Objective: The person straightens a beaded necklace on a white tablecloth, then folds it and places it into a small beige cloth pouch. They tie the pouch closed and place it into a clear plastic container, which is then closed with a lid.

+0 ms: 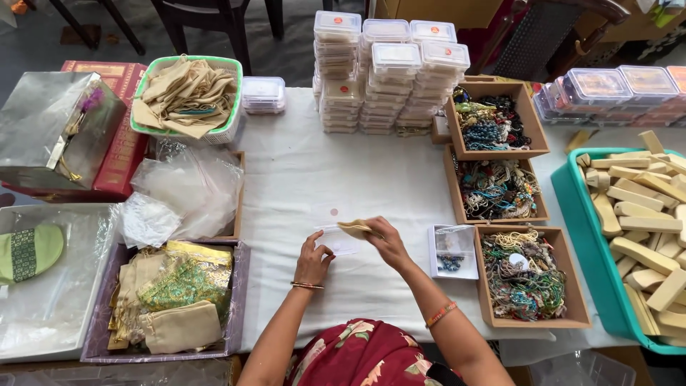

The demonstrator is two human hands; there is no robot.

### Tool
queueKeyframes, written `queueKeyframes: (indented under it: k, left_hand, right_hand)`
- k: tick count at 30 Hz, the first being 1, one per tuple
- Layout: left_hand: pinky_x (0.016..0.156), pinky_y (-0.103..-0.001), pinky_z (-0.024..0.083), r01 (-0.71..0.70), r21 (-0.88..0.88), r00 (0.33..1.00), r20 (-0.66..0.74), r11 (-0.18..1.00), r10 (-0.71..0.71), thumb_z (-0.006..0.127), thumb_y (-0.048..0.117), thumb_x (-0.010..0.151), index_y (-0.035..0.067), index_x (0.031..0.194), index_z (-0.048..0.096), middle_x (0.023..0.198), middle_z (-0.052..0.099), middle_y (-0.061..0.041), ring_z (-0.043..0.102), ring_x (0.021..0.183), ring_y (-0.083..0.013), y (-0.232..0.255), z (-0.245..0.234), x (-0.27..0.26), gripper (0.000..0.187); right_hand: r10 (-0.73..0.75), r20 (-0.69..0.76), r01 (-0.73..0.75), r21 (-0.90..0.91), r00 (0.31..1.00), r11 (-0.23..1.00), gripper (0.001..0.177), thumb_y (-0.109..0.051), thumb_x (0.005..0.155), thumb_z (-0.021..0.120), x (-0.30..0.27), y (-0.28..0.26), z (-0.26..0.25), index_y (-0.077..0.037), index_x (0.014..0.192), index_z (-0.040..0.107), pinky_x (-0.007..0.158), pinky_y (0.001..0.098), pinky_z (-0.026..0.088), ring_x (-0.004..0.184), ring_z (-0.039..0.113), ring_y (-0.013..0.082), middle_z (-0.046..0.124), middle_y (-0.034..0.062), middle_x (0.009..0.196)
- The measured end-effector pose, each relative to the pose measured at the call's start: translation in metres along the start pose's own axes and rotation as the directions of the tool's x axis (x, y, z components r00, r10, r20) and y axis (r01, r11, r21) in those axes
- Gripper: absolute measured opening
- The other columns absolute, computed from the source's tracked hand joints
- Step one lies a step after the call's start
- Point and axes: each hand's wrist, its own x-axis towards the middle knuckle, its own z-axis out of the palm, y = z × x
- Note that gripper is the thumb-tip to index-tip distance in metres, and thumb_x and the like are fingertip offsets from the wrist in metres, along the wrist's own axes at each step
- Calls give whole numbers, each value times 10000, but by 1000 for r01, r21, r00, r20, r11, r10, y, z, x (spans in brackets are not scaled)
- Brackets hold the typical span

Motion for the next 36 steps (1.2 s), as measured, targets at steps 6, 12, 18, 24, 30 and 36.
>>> queueKeyframes:
  k: [6, 12, 18, 24, 30, 36]
  left_hand:
    - [946, -420, 538, -102, 53, 991, -86, 993, 106, 830, 95, 757, 79, 857, 723, 1325, 550, -109, 572, 1213, -329, -1, -1, -11, 147]
    - [980, -442, 450, -140, 317, 976, -114, 938, 185, 794, 161, 842, 182, 957, 777, 1109, 542, -42, 546, 1092, -242, 7, -5, -27, 118]
    - [1124, -443, 353, -211, 331, 952, -143, 920, 271, 767, 199, 843, 149, 914, 719, 1440, 551, -22, 488, 1316, -248, 22, -20, -17, 99]
    - [1221, -526, 199, -218, 400, 974, 38, 890, 221, 730, 252, 876, 111, 974, 630, 1587, 453, -57, 361, 1478, -239, 21, -14, -12, 198]
    - [1197, -608, 147, -175, 377, 984, 102, 909, 147, 756, 272, 822, 117, 1025, 613, 1571, 438, -124, 336, 1469, -259, 17, -8, -10, 293]
    - [1202, -626, 152, -261, 410, 965, 75, 874, 253, 773, 355, 838, 117, 1056, 609, 1479, 547, -98, 470, 1388, -224, 5, -7, -2, 362]
  right_hand:
    - [-128, 190, 224, -677, 973, 701, 183, -132, 926, 675, 30, -41, 45, -132, 1097, 739, 909, 393, 464, 990, 671, 246, 755, 41, 1049]
    - [-79, 305, 297, -779, 949, 552, 178, -142, 967, 613, 41, -25, 63, -119, 1122, 695, 921, 406, 464, 1004, 677, 235, 748, 42, 1009]
    - [183, 307, 100, -717, 934, 690, 221, -170, 1013, 526, 54, -3, 62, -83, 1135, 689, 862, 408, 511, 1003, 615, 278, 604, 80, 1103]
    - [-10, 293, 264, -844, 956, 467, 124, -164, 962, 633, 46, 5, 74, -160, 1047, 723, 856, 405, 460, 993, 632, 200, 650, 5, 1027]
    - [-376, 208, 365, -833, 903, 417, 100, -113, 875, 732, 29, 1, 67, -104, 968, 694, 850, 348, 443, 947, 625, 199, 663, 28, 1031]
    - [-331, 274, 381, -867, 903, 321, 121, -184, 885, 732, 15, 2, 52, -129, 992, 736, 996, 435, 372, 927, 647, 160, 692, -21, 953]
